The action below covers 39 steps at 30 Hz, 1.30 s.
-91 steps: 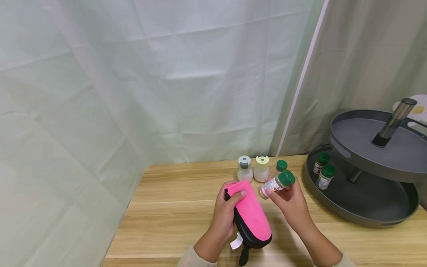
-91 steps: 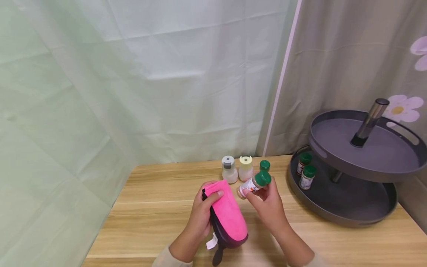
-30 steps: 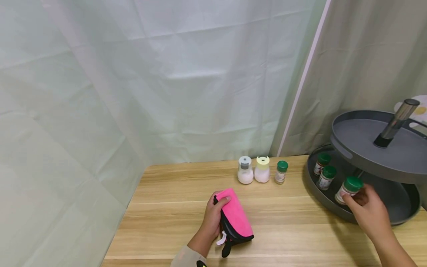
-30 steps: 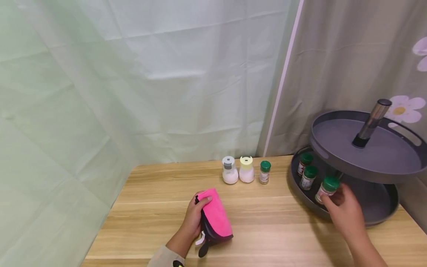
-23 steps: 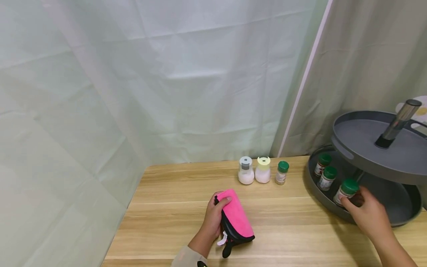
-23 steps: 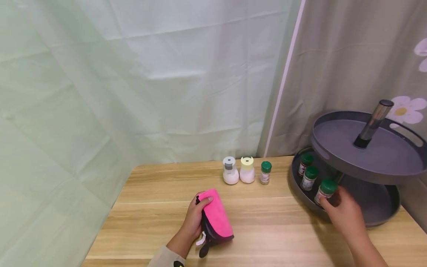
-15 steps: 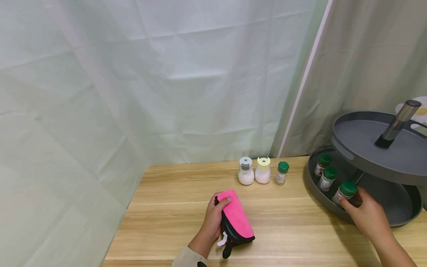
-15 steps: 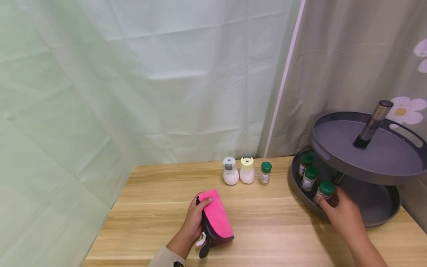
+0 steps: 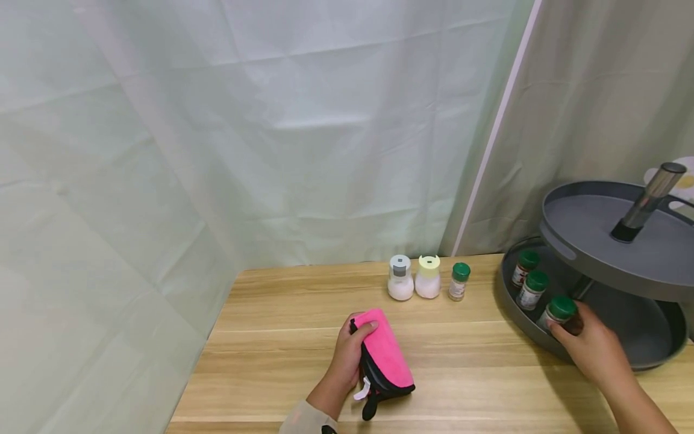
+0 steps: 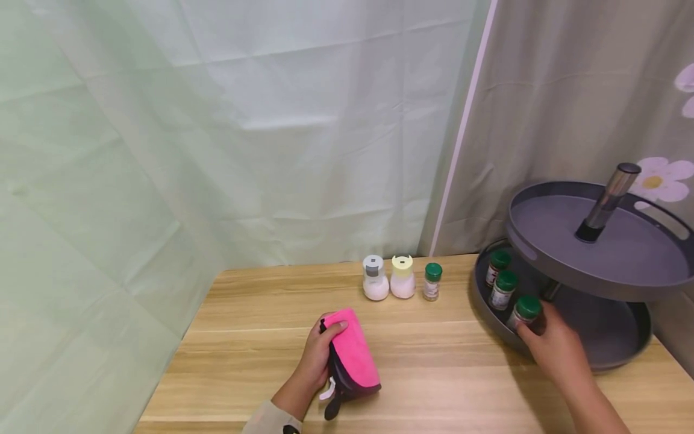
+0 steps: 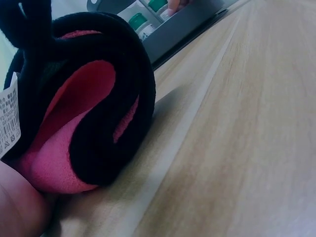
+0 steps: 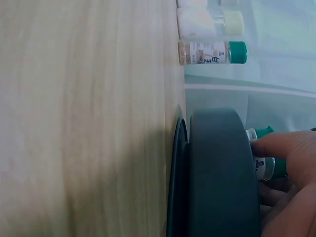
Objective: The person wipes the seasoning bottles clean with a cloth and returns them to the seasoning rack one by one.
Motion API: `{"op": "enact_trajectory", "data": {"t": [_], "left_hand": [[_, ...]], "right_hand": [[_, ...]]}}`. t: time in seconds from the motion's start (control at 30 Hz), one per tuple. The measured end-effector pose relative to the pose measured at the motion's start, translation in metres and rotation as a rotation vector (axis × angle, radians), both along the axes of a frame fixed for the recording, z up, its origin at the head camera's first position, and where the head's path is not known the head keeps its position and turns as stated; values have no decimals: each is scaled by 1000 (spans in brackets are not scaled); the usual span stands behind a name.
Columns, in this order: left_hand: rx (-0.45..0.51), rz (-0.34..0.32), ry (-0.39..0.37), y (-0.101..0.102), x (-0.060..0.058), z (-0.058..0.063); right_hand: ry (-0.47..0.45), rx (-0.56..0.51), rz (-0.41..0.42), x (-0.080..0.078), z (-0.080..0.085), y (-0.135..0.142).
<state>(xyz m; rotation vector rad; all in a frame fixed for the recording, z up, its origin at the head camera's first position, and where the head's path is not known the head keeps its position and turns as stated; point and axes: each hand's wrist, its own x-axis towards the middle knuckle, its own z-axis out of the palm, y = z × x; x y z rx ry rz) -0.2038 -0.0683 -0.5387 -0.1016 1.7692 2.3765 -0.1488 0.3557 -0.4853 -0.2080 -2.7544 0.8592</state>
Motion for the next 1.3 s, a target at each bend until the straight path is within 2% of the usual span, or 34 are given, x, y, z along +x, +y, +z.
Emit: {"op": "enact_trajectory", "data": {"t": [0.33, 0.93, 1.13, 1.3], "left_hand": [[-3, 3, 5, 0, -1, 0], [-16, 17, 7, 1, -1, -2], [-14, 9, 8, 1, -1, -2], [-14, 8, 6, 0, -2, -3]], "right_hand": [[-36, -18, 21, -10, 3, -3], [-13, -20, 46, -35, 4, -7], [16, -22, 46, -41, 2, -9], [4, -36, 43, -44, 3, -11]]}}
